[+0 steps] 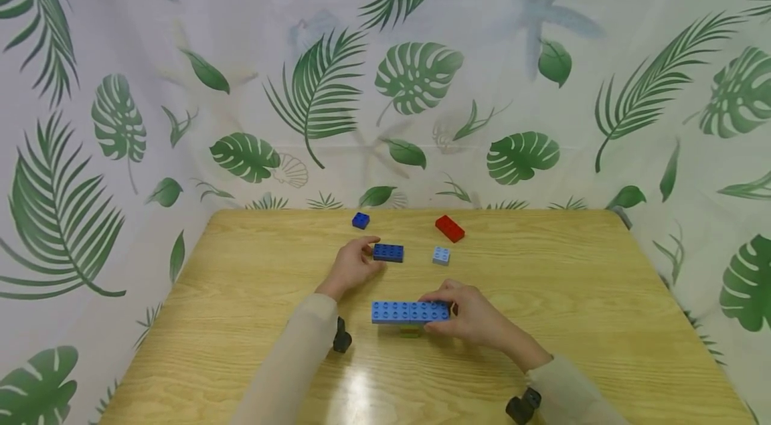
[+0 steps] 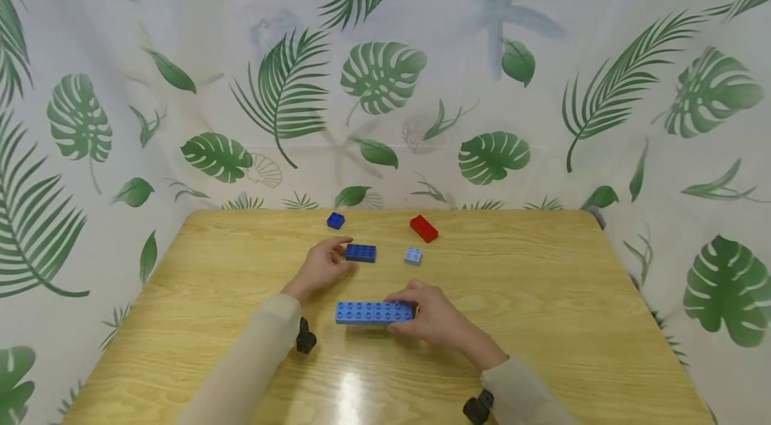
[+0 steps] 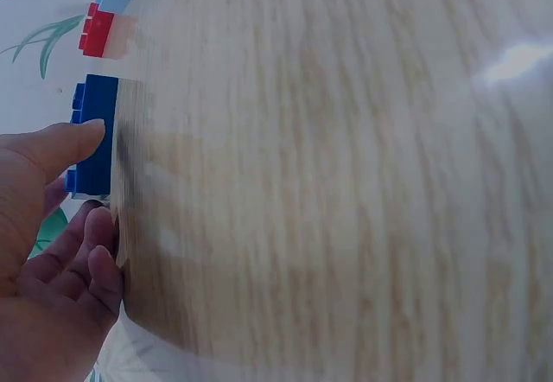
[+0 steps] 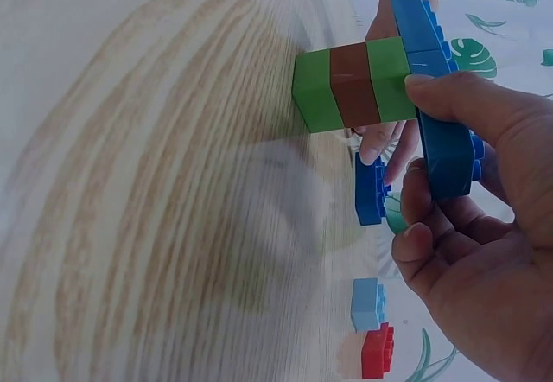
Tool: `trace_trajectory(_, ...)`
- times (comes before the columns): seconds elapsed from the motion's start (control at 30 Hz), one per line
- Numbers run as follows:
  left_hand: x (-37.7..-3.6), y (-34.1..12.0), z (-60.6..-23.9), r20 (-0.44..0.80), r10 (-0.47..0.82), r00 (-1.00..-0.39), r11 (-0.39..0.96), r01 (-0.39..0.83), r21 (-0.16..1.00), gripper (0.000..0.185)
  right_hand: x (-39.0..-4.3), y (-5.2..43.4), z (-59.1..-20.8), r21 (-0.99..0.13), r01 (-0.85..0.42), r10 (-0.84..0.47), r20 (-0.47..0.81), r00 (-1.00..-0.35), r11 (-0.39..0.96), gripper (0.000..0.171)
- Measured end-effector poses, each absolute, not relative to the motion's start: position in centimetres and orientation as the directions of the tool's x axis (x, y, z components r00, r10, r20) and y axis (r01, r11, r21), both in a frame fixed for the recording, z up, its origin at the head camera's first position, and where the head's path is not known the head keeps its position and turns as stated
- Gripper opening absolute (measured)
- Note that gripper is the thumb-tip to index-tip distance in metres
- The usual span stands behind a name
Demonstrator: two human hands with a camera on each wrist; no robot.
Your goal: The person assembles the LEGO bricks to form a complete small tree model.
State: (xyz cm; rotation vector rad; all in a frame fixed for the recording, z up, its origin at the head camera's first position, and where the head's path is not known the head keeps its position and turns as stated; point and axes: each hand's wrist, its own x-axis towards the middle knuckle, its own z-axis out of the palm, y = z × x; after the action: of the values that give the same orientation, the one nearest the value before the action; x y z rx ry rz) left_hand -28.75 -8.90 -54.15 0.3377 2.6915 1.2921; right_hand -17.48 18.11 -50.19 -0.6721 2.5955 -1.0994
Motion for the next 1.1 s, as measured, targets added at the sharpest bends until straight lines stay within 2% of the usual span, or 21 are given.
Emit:
trace_trajectory(0.37, -28.6, -8.5, -54.1, -0.007, 0.272, -0.962, 0.639, 0.175, 0.749, 0.040, -17.4, 18.2, -50.0, -0.728, -0.302, -0.494, -0.058, -0.867, 0.615, 0.043)
trace_trajectory(0.83, -28.4, -9.4, -54.2, -0.023, 0.295, -0.955, 0.593, 0.164, 0.788, 0.036, -17.4, 18.2, -50.1, -0.727, -0.316, -0.502, -0.047, -0.863, 0.610, 0.043)
trace_trajectory(1.1, -27.6, -10.1, -52.6, 0.005, 0.325, -0.946, 0.533, 0.187, 0.825, 0.035, -17.6, 18.3, -49.9, -0.735, -0.294, -0.503, -0.075, -0.861, 0.611, 0.044)
